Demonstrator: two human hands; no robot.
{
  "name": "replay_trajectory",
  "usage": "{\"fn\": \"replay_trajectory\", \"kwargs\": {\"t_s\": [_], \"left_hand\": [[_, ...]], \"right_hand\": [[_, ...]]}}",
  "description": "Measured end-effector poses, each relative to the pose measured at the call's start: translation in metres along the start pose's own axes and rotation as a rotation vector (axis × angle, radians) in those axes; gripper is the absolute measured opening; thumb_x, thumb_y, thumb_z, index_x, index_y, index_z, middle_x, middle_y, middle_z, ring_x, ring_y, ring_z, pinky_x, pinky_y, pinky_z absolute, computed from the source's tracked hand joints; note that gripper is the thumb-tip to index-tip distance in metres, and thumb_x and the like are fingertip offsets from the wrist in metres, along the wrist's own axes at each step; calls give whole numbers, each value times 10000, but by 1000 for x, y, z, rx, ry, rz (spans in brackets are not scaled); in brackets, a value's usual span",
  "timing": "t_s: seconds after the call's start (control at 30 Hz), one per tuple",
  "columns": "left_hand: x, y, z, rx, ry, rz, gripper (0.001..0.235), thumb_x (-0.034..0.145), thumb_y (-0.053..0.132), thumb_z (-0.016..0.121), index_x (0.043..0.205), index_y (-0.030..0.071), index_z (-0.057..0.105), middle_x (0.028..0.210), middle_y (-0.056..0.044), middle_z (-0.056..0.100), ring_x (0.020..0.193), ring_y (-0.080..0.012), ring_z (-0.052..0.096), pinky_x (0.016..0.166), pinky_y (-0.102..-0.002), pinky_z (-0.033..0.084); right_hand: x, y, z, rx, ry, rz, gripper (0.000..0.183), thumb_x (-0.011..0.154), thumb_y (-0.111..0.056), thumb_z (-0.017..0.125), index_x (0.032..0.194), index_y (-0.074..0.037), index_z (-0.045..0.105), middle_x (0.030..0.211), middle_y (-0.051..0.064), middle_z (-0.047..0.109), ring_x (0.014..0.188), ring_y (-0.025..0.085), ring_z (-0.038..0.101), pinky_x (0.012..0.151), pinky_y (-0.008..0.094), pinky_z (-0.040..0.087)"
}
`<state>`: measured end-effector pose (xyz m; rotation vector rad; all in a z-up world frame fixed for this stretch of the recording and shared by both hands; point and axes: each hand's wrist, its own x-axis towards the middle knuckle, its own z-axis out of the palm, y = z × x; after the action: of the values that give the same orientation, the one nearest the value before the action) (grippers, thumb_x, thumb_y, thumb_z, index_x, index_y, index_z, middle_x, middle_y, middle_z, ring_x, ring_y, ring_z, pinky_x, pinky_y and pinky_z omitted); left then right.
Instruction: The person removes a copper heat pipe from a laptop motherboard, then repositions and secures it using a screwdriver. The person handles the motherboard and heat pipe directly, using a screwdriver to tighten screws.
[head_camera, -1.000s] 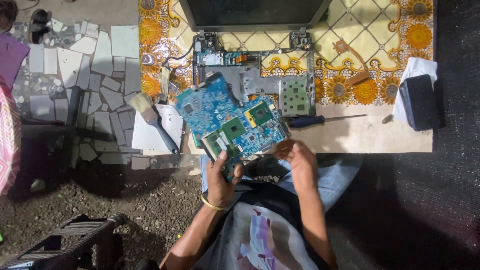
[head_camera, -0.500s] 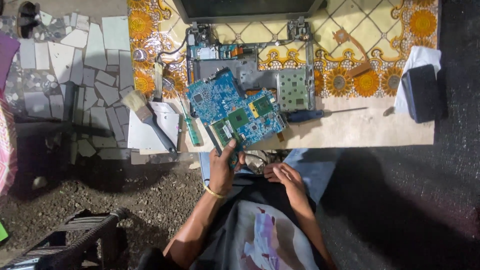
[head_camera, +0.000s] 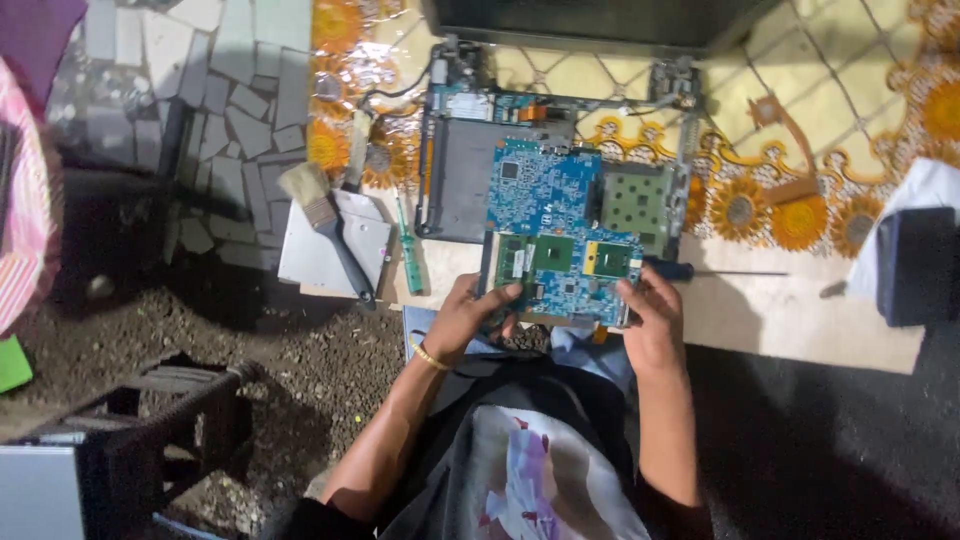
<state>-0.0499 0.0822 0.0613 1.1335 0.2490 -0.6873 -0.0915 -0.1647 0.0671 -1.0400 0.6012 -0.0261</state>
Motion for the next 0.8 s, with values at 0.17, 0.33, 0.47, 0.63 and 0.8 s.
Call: {"fn": "replay_trajectory", "kwargs": {"t_s": [0.17,0.33,0.47,0.63,0.8], "left_hand": [[3,1,-7,121,105,40,426,1001,411,817,1109,4,752,772,-170,733,649,-234,720,587,-354,559],[3,-23,-22,2,166,91,339,1044,250,791,1262,-1,721,813,-222,707,687,-260,718,606,-338,567],[13,-30,-32,-27,168,162,256,1056,155,766,1265,11,738,788,-245,746,670,-266,741,648,-351,603],[14,-38,-32,-72,183,224,283,1083,120,738,1341,7,714,784,-240,728,702,-281,761,686,-349,619],[18,-43,-38,-27,180,273,345,1100,156,731,1415,22,688,834,-265,765,736,-308,800,741,-399,656]], "right_hand": [[6,16,-16,-34,-4,-13,536,961,31,744,1489,-16,659,1208,90,760,1009,139,746,824,287,660],[-10,24,-7,77,-21,-33,720,914,80,719,1593,-97,556,1418,102,716,1243,206,721,1047,424,638],[-9,43,-17,102,-45,8,785,889,124,704,1587,-185,524,1459,86,695,1300,228,690,1119,480,598],[-8,45,-12,84,-69,2,741,933,123,686,1589,-176,515,1494,78,674,1367,227,669,1137,475,593],[1,54,-23,32,-105,-33,652,991,70,677,1581,-163,526,1494,79,672,1365,217,667,1144,480,599]]}}
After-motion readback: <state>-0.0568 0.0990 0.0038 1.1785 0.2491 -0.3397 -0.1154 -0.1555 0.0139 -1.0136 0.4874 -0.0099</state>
